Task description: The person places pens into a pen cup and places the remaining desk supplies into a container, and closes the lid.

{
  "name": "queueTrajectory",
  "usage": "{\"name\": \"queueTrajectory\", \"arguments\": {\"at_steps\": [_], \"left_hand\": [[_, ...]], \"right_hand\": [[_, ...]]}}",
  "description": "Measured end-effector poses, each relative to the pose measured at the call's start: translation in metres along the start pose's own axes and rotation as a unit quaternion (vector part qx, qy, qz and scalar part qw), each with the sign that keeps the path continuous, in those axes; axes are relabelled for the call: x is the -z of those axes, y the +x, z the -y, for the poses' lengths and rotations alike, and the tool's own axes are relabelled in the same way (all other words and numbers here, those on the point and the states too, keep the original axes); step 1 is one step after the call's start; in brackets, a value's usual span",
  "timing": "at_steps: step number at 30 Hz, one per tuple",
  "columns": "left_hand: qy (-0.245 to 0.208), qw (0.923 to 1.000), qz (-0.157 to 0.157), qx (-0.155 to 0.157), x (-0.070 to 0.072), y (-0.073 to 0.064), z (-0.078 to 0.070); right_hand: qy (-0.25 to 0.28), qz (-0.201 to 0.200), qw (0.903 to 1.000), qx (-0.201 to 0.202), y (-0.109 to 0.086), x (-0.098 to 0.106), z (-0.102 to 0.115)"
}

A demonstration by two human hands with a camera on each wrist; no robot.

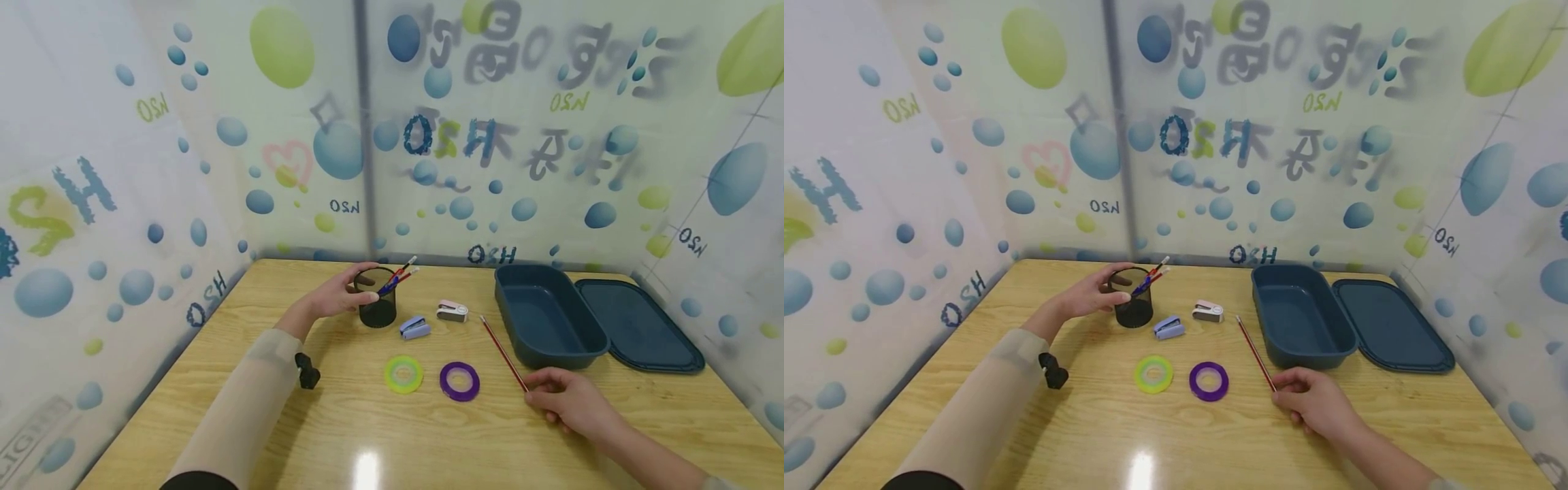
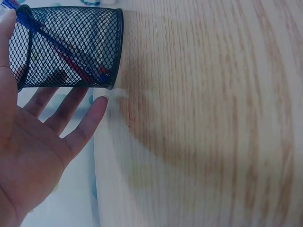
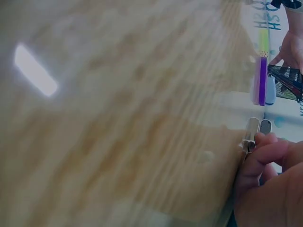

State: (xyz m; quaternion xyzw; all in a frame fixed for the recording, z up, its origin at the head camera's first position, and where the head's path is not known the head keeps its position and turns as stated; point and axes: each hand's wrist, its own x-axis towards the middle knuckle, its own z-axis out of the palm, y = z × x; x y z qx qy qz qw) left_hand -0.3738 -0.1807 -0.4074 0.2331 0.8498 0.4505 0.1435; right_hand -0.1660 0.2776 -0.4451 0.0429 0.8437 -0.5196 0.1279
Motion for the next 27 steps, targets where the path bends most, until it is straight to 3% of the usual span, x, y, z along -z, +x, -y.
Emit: {"name": "queueTrajectory", "arguments": {"at_steps": [11, 21, 27], "left_hand": [[0.001, 1.0000, -0.003, 0.004, -0.001, 0.000, 0.000], [-0.002, 1.0000, -0.004, 0.006, 0.000, 0.000, 0.000], [-0.001, 0.9999, -0.007, 0.011, -0.001, 0.001, 0.000]], "right_hand": [[-0.022, -0.022, 0.9995, -0.011, -0.005, 0.000, 0.002], [-0.020, 0.015, 0.9997, 0.006, -0.014, 0.010, -0.005], [-0.018, 0.022, 0.9996, -0.005, -0.017, 0.012, -0.005]]}}
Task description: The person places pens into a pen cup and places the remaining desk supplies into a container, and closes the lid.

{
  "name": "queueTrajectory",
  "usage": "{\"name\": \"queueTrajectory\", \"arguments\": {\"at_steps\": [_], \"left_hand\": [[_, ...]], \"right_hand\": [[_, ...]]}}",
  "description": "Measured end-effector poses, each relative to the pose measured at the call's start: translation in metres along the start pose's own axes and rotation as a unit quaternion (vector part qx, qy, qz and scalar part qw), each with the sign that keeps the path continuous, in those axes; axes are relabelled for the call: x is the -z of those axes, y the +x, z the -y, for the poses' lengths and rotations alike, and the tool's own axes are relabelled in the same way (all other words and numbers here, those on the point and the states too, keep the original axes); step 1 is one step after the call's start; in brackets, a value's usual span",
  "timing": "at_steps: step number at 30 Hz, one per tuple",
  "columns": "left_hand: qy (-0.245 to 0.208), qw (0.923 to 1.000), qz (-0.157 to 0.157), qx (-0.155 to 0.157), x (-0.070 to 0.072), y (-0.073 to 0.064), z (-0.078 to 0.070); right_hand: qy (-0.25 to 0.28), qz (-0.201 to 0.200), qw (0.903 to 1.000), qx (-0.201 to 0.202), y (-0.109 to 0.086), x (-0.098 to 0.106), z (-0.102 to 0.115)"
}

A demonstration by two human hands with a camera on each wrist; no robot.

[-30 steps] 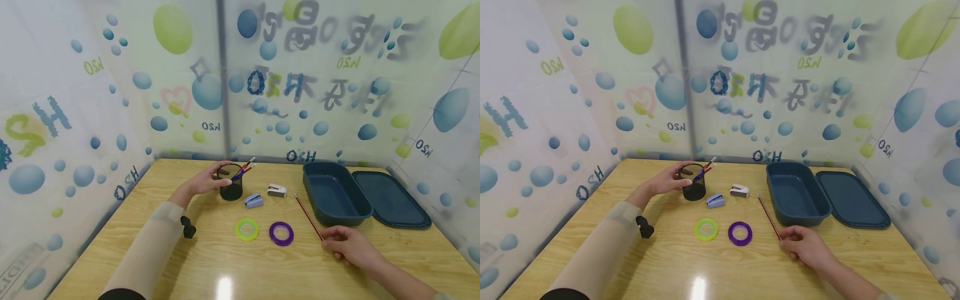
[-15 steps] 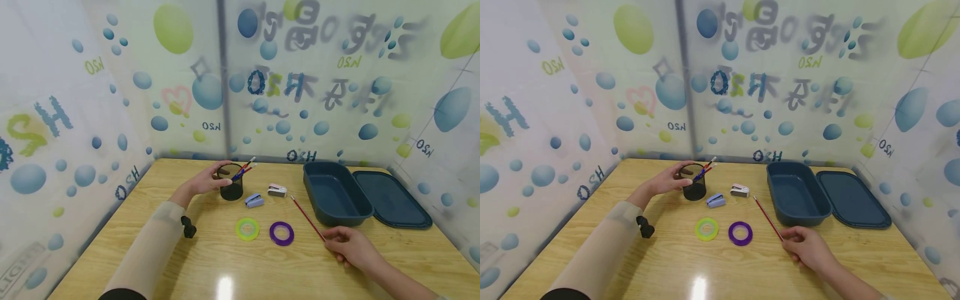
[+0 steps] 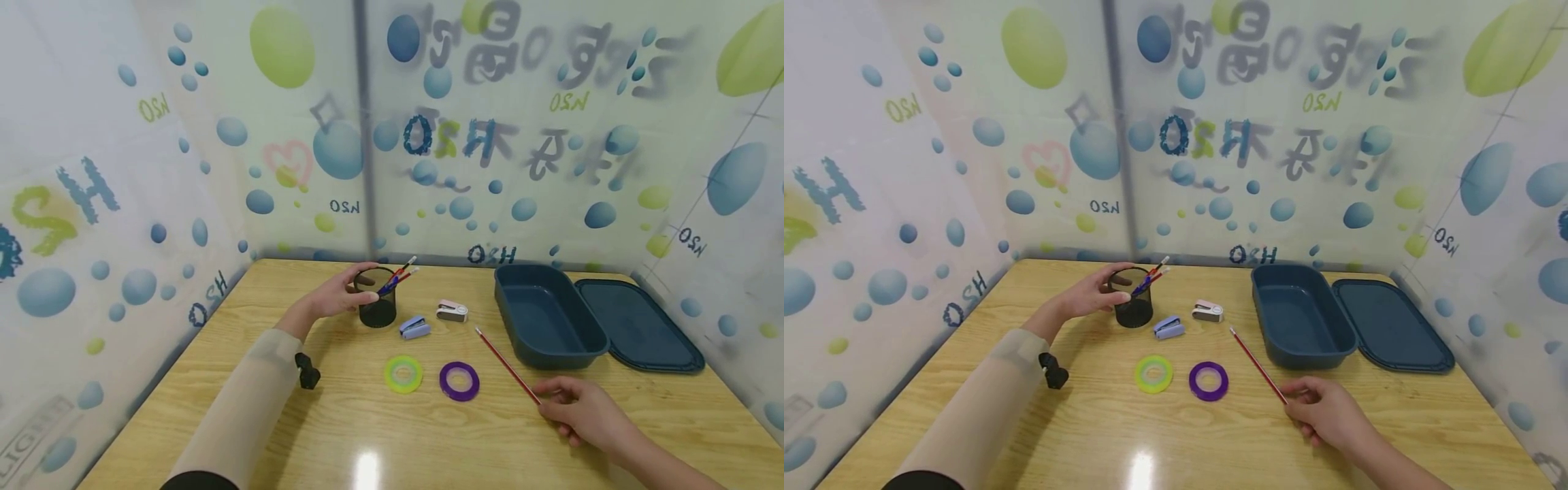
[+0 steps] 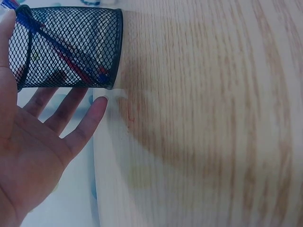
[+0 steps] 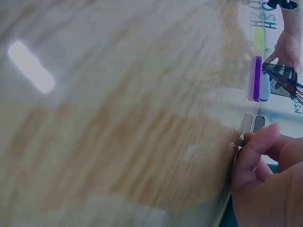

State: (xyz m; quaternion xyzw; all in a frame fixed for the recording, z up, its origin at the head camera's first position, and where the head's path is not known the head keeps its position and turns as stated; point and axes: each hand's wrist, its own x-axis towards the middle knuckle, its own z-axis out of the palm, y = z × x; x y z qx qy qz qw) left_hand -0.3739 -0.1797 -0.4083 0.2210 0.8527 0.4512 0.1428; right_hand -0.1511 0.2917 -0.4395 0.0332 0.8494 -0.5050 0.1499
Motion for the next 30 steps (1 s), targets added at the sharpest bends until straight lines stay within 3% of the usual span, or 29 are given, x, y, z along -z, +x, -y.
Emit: {"name": "queueTrajectory", "arguments": {"at_steps": [21, 30], "left_hand": [[-0.001, 1.0000, 0.000, -0.008, 0.001, 0.001, 0.003], [0.007, 0.9999, -0.002, -0.008, 0.001, 0.000, 0.003]], "right_hand": [[-0.021, -0.033, 0.9992, -0.007, 0.008, -0.008, 0.010], [-0.019, 0.004, 0.9998, -0.003, 0.002, -0.002, 0.005]]}}
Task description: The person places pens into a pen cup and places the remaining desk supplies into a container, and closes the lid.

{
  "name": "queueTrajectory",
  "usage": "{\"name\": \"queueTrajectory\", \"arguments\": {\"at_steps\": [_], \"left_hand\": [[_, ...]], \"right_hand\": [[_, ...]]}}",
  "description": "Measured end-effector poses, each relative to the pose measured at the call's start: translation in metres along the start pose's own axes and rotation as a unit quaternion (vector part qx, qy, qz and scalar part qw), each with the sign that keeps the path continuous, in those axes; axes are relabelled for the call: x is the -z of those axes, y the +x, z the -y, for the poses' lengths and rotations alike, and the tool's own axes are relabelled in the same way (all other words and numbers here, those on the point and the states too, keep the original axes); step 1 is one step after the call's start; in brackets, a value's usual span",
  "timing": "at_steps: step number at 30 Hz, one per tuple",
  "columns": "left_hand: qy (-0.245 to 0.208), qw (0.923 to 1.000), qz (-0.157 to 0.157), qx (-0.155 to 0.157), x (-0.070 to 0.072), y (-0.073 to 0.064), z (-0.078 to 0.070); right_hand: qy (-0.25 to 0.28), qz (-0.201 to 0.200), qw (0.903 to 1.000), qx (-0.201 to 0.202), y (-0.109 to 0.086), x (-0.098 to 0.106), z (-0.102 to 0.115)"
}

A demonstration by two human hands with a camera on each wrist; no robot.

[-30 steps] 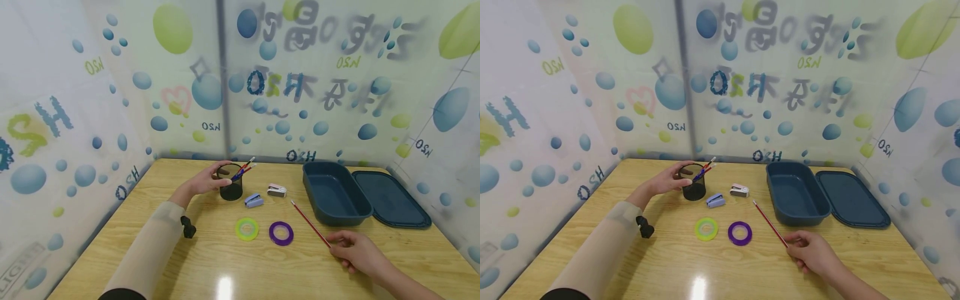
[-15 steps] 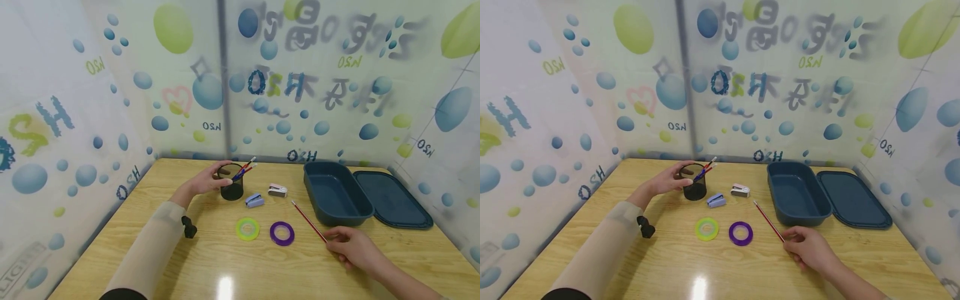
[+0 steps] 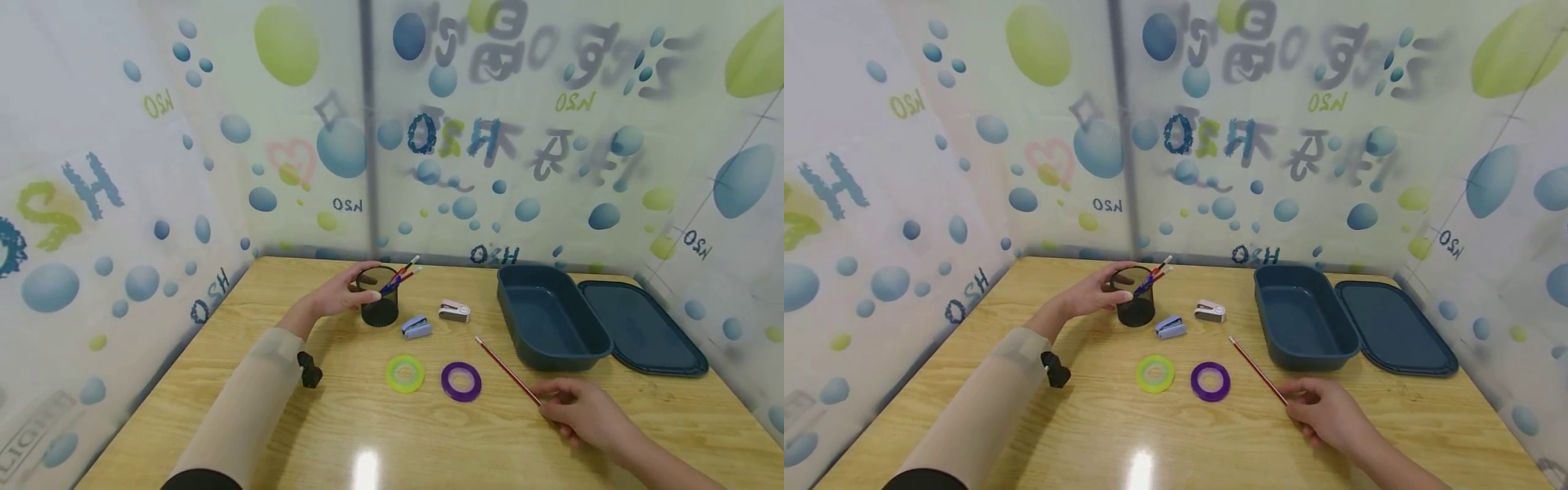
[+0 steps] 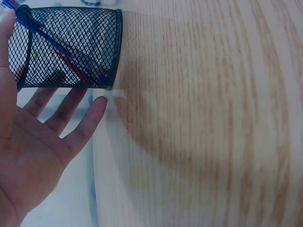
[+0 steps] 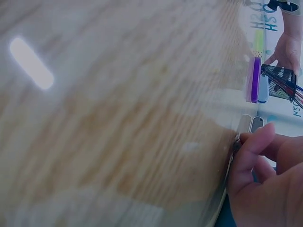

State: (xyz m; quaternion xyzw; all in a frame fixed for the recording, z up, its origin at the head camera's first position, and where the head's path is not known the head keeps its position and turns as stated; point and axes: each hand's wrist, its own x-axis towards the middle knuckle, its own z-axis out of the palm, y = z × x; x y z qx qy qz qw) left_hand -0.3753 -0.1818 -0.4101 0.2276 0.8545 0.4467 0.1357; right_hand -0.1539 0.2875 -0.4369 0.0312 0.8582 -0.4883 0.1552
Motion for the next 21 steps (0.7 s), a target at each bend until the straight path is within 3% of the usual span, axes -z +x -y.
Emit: {"name": "queueTrajectory", "arguments": {"at_steps": [11, 21], "left_hand": [[0.002, 1.0000, -0.002, 0.003, -0.0009, -0.0021, -0.0021], [-0.001, 1.0000, -0.002, 0.006, -0.0004, -0.0021, -0.0032]], "right_hand": [[0.001, 0.027, 0.9995, 0.015, -0.0036, 0.0012, -0.0007], [-0.016, 0.025, 0.9995, 0.009, -0.0010, 0.0021, 0.0014]]}}
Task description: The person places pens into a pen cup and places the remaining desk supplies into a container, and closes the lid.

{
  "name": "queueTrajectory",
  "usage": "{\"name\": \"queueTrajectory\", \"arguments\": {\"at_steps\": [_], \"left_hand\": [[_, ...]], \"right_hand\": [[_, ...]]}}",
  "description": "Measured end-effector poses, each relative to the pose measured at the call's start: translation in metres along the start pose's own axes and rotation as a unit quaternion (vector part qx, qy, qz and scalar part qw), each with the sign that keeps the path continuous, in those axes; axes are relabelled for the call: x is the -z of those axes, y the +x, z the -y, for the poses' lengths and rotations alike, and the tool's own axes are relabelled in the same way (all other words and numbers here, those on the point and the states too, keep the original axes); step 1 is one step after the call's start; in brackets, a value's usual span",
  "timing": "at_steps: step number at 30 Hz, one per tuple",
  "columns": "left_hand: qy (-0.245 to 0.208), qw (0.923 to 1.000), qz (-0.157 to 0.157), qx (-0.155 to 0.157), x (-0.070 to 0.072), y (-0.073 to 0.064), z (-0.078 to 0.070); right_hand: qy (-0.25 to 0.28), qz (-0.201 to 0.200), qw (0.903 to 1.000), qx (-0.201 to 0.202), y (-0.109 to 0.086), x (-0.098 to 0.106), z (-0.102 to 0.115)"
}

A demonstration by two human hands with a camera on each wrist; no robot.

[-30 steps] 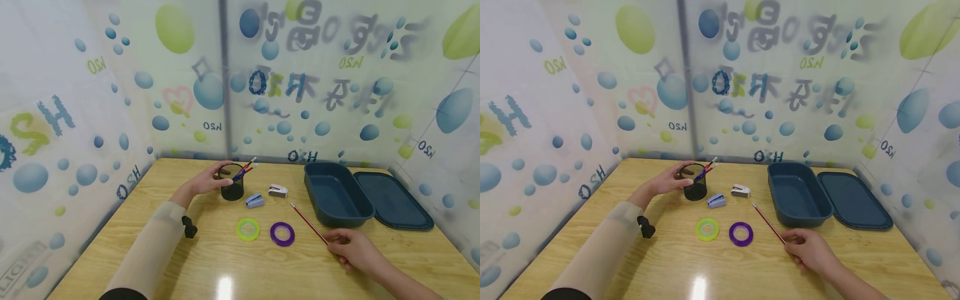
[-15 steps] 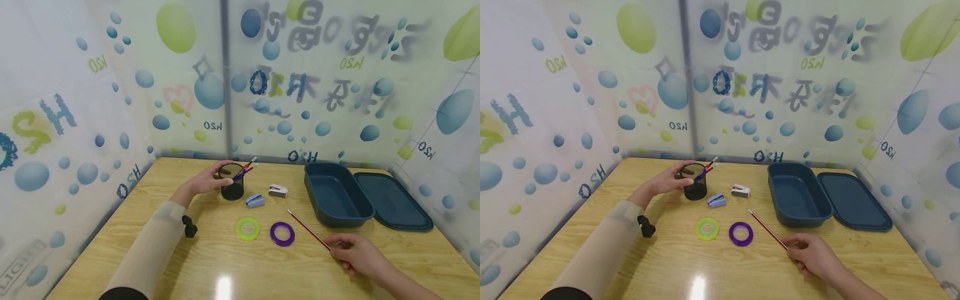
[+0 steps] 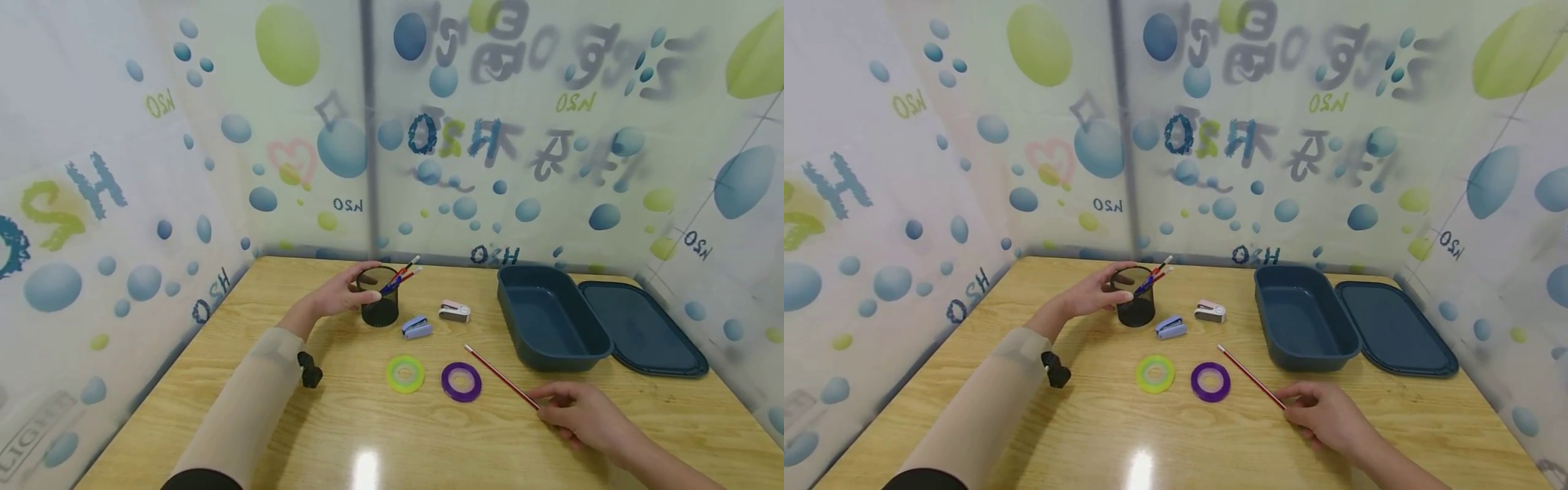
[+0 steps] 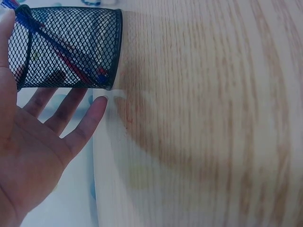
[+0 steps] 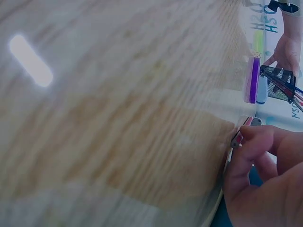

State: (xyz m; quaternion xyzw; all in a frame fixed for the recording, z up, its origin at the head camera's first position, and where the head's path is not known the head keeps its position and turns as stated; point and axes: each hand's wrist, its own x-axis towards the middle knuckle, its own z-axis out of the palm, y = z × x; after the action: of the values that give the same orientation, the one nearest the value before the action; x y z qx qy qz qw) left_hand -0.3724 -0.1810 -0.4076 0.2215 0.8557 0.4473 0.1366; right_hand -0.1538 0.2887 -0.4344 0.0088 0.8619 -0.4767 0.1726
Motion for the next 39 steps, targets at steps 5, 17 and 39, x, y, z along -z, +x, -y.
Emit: {"name": "queueTrajectory", "arguments": {"at_steps": [5, 17, 39], "left_hand": [[0.002, 1.0000, -0.002, 0.002, 0.000, 0.000, -0.001], [-0.002, 1.0000, 0.004, 0.000, -0.001, -0.001, 0.000], [-0.005, 1.0000, 0.000, 0.000, -0.001, -0.001, 0.000]], "right_hand": [[-0.093, -0.056, 0.9937, 0.028, 0.005, -0.004, 0.009], [-0.130, -0.092, 0.9865, 0.040, 0.023, -0.027, 0.030], [-0.210, -0.079, 0.9704, 0.088, 0.043, -0.037, 0.042]]}}
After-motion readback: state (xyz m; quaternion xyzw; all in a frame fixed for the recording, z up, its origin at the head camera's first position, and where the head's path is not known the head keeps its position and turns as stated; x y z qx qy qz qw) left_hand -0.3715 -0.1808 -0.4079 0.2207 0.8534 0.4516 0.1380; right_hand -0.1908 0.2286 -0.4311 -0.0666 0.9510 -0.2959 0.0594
